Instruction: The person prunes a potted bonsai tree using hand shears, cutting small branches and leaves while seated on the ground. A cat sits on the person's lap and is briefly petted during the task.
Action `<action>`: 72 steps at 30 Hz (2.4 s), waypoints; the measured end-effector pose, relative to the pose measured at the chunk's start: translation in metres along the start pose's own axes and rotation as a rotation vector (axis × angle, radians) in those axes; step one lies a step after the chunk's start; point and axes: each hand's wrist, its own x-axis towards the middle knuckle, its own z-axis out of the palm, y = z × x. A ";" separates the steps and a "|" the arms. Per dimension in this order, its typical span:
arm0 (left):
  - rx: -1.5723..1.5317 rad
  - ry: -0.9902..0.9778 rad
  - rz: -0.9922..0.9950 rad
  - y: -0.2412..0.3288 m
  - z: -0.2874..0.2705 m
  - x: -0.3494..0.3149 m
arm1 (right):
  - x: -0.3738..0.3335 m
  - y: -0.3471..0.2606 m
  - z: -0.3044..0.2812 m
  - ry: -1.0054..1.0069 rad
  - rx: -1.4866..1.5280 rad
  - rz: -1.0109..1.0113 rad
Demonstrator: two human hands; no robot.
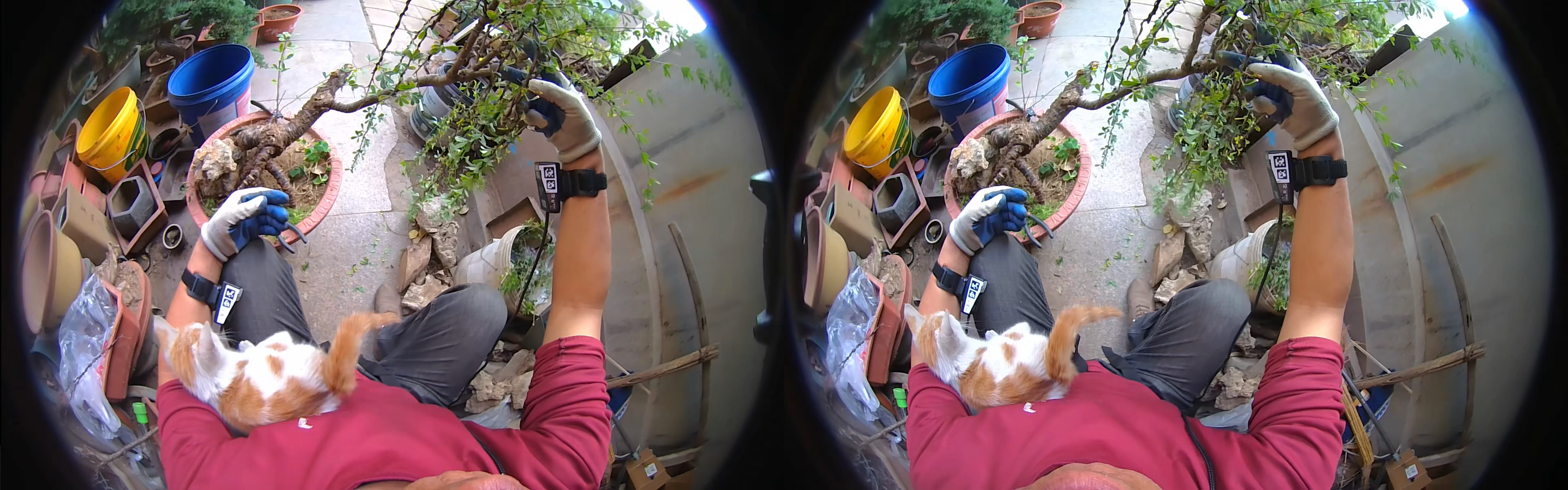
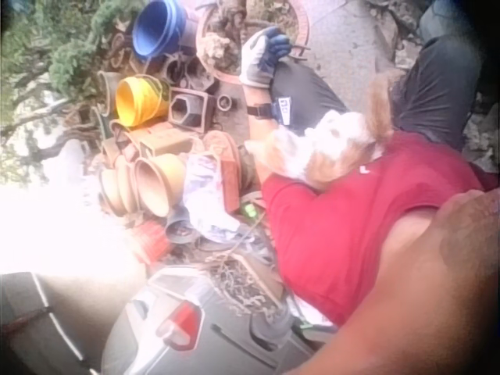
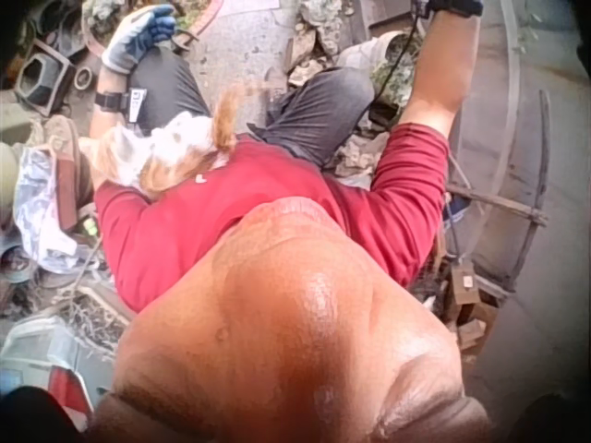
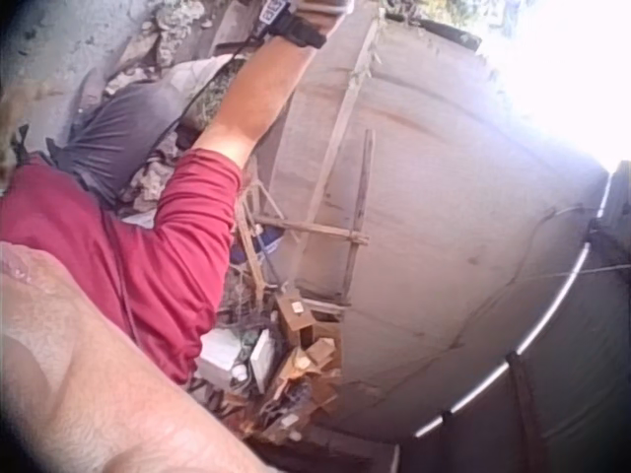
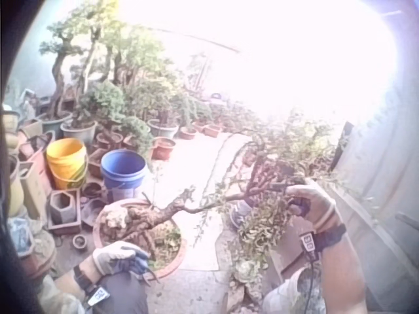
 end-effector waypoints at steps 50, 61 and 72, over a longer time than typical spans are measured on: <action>0.004 -0.027 0.017 -0.004 -0.010 0.002 | -0.132 0.087 0.123 0.577 -0.483 -0.372; 0.002 0.001 0.042 -0.006 -0.009 -0.001 | 0.015 0.146 0.198 0.741 0.871 -0.144; -0.048 -0.024 0.046 -0.004 -0.018 -0.008 | 0.044 0.154 0.163 0.958 0.840 -0.221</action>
